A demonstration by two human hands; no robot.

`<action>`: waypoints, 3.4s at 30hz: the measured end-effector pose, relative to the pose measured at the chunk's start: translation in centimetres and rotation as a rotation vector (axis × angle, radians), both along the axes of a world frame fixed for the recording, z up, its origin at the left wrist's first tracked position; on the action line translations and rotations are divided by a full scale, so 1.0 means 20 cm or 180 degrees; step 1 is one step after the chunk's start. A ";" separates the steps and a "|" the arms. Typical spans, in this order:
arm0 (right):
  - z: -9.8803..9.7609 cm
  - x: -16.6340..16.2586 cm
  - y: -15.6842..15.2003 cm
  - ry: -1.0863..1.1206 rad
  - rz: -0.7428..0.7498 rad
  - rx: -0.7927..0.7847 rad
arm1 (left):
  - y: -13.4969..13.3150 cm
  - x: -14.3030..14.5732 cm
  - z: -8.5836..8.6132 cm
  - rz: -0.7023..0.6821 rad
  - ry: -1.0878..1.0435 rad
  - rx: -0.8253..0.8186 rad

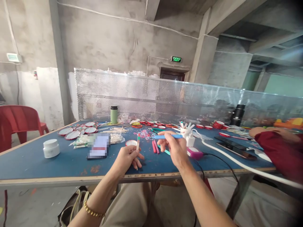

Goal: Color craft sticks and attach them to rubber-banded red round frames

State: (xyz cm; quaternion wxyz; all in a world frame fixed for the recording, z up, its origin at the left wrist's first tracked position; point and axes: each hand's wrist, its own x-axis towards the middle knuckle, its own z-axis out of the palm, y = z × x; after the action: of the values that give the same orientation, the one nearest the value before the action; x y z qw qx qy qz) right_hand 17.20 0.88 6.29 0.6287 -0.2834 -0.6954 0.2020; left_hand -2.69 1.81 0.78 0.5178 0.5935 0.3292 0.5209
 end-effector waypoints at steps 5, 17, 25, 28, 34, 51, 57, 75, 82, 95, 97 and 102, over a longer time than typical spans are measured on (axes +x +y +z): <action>-0.19 -0.14 -0.02 0.0870 0.0361 -0.0189 | -0.01 0.00 0.01 -0.0157 -0.0192 -0.0146; -0.25 -0.25 -0.05 0.0132 -0.0337 0.0187 | -0.08 0.05 -0.01 -0.0498 -0.0192 0.0076; -0.27 -0.26 -0.05 0.0157 -0.0634 0.0405 | -0.07 0.03 -0.01 -0.0479 -0.0156 0.0088; -0.28 -0.26 -0.05 -0.0017 -0.0653 0.0477 | -0.07 0.02 -0.01 -0.0599 -0.0140 0.0166; -0.27 -0.27 -0.05 -0.0184 -0.0622 0.0501 | -0.07 0.01 -0.01 -0.0645 -0.0006 0.0177; -0.27 -0.27 -0.05 -0.0192 -0.0633 0.0514 | -0.10 0.02 -0.01 -0.0560 0.0102 0.0297; -0.26 -0.27 -0.06 -0.0241 -0.0705 0.0639 | -0.08 0.02 -0.02 -0.0557 0.0095 0.0309; -0.28 -0.27 -0.04 -0.0209 -0.0781 0.0687 | -0.09 0.02 -0.02 -0.0555 0.0081 0.0291; -0.27 -0.28 -0.04 -0.0216 -0.0854 0.0760 | -0.08 0.02 -0.02 -0.0569 0.0064 0.0275; -0.28 -0.27 -0.04 -0.0309 -0.1029 0.0876 | -0.09 0.02 -0.01 -0.0549 0.0057 0.0226; -0.28 -0.27 -0.04 -0.0323 -0.1012 0.0876 | -0.09 0.02 -0.01 -0.0553 0.0065 0.0237; -0.27 -0.28 -0.05 -0.0357 -0.0884 0.0896 | -0.09 0.02 -0.02 -0.0546 0.0104 0.0302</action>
State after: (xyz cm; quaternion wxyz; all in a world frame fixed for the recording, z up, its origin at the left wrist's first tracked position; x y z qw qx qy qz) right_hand 11.68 -0.13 0.80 0.6442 -0.2968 -0.7049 -0.0019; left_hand -2.31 -0.01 0.43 0.5264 0.6518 0.2605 0.4798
